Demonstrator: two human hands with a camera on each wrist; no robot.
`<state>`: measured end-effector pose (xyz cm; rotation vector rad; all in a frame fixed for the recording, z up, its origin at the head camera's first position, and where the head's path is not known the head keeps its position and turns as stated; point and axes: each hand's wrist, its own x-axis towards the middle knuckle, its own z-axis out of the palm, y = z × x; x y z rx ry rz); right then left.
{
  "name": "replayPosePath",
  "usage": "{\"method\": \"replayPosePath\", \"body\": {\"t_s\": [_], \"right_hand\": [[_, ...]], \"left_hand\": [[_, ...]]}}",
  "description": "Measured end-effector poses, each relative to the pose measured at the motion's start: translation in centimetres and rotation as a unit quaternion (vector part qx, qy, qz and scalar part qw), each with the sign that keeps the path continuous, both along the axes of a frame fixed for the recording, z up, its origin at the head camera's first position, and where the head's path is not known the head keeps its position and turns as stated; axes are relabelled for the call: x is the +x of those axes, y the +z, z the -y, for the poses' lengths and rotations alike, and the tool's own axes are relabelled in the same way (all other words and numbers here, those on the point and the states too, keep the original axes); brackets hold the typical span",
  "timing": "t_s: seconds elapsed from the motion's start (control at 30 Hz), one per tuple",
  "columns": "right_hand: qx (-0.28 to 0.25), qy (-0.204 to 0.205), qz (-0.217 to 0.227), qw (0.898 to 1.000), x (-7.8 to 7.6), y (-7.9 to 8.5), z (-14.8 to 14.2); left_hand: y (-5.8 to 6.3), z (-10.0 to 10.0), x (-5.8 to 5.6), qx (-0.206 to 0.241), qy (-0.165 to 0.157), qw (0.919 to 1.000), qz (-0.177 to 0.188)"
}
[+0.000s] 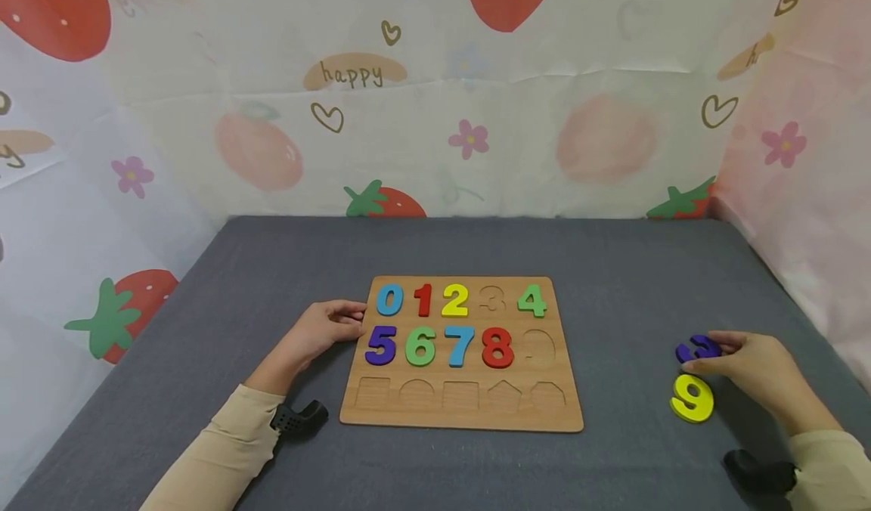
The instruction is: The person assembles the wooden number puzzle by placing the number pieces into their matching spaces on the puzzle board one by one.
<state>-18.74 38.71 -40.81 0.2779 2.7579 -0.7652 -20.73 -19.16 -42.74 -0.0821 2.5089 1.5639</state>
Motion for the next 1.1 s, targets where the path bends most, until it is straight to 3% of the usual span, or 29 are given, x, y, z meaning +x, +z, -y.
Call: {"method": "replayPosePath", "body": {"t_s": [0.57, 0.77, 1.1], "right_hand": [[0.056, 0.047, -0.036, 0.997, -0.8, 0.8, 0.9], [0.016, 0.084, -0.032, 0.996, -1.8, 2.0, 2.8], [-0.036, 0.139, -0.045, 0.989, -4.1, 3.4, 9.2]], "left_hand": [[0.0, 0.0, -0.1, -0.003, 0.002, 1.0000, 0.003], [-0.1, -0.1, 0.0, -0.004, 0.004, 1.0000, 0.003], [-0.1, -0.2, -0.1, -0.002, 0.004, 1.0000, 0.000]]}}
